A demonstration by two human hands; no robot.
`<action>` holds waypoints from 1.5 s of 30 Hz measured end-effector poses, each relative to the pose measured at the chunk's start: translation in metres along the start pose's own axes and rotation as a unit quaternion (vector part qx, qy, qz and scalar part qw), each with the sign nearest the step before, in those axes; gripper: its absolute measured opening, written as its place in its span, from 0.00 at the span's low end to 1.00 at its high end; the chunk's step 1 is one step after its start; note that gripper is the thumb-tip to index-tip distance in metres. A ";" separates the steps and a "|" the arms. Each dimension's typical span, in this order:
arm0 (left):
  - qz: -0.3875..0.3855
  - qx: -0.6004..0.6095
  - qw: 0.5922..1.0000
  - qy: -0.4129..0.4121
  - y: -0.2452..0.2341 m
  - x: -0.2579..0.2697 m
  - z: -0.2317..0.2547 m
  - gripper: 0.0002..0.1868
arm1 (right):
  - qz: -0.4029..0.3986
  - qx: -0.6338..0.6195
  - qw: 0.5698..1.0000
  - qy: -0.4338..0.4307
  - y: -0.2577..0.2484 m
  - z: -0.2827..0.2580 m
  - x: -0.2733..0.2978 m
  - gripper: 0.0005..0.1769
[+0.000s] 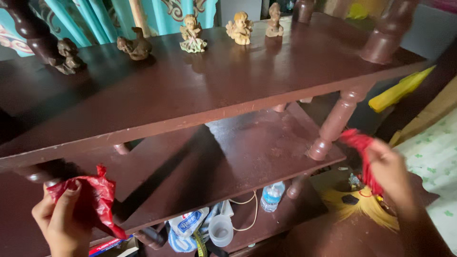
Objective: The person organizes items on a shelf by wiping the surface with a red cloth, moving various small objects like figurines and toiletries, and sorting through a paper bag to place its contents like papers and small packages onto the shelf.
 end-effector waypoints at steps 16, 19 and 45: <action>0.076 -0.043 0.995 -0.037 -0.033 0.011 -0.022 0.03 | -0.101 0.112 0.946 -0.288 0.135 -0.037 -0.232 0.15; 0.065 -0.052 0.996 -0.014 -0.039 0.011 -0.027 0.03 | -0.117 0.118 0.937 -0.306 0.142 -0.043 -0.242 0.15; 0.064 -0.408 0.862 0.292 0.117 0.067 0.076 0.03 | -0.056 -0.069 0.992 0.089 0.124 0.092 0.110 0.18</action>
Point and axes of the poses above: each hand's wrist, its own x-axis away from the middle knuckle, its own y-axis out of the palm, z = x × y, the point moved 4 cm from there along -x, towards the middle knuckle, and after that the axes turned 7 degrees about -z, right-handed, at the moved point
